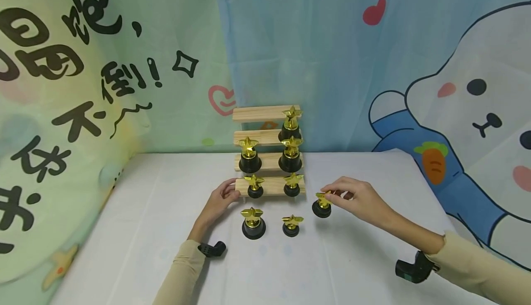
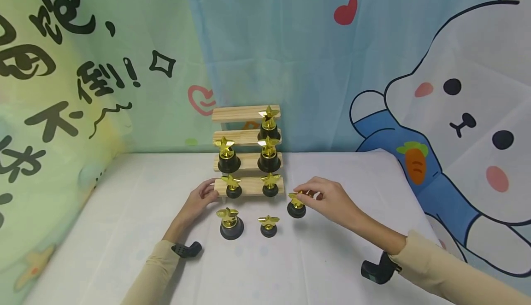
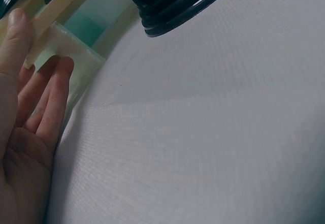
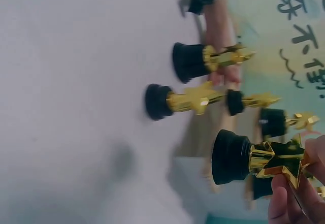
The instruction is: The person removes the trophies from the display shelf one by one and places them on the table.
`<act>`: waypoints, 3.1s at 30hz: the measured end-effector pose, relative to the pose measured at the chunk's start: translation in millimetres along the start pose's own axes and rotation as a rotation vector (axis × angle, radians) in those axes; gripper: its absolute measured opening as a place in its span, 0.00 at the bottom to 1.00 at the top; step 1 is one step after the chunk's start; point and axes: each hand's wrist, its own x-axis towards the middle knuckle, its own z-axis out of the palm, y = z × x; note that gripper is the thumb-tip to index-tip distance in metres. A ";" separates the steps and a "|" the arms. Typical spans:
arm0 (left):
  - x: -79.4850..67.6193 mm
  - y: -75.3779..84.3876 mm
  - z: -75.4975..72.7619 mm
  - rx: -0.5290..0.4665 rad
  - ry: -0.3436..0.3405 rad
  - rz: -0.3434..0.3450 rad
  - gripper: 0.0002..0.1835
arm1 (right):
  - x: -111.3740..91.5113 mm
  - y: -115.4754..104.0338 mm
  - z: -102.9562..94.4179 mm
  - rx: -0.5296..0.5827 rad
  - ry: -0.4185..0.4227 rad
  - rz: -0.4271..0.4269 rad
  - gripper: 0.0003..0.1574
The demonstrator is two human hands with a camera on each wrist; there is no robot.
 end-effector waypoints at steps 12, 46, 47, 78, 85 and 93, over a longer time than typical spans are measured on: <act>-12.0 27.9 -1.5 0.009 -0.020 -0.033 0.29 | -23.5 26.6 29.9 0.019 -0.083 -0.025 0.08; -8.3 21.4 -1.2 0.002 -0.024 -0.040 0.30 | -34.6 46.5 44.2 -0.066 -0.207 0.060 0.08; -9.8 24.9 -1.5 0.005 -0.027 -0.041 0.30 | -34.6 46.4 44.4 -0.067 -0.208 0.062 0.08; -0.5 0.8 -4.5 0.017 0.012 -0.026 0.31 | 166.8 31.7 -47.6 -0.194 -0.108 0.119 0.44; 0.5 1.5 0.7 0.002 0.003 -0.042 0.32 | 201.7 25.5 -45.7 -0.022 -0.145 0.134 0.41; 2.9 1.5 0.4 0.005 0.001 -0.021 0.31 | 210.2 17.0 -33.8 0.019 -0.174 0.083 0.29</act>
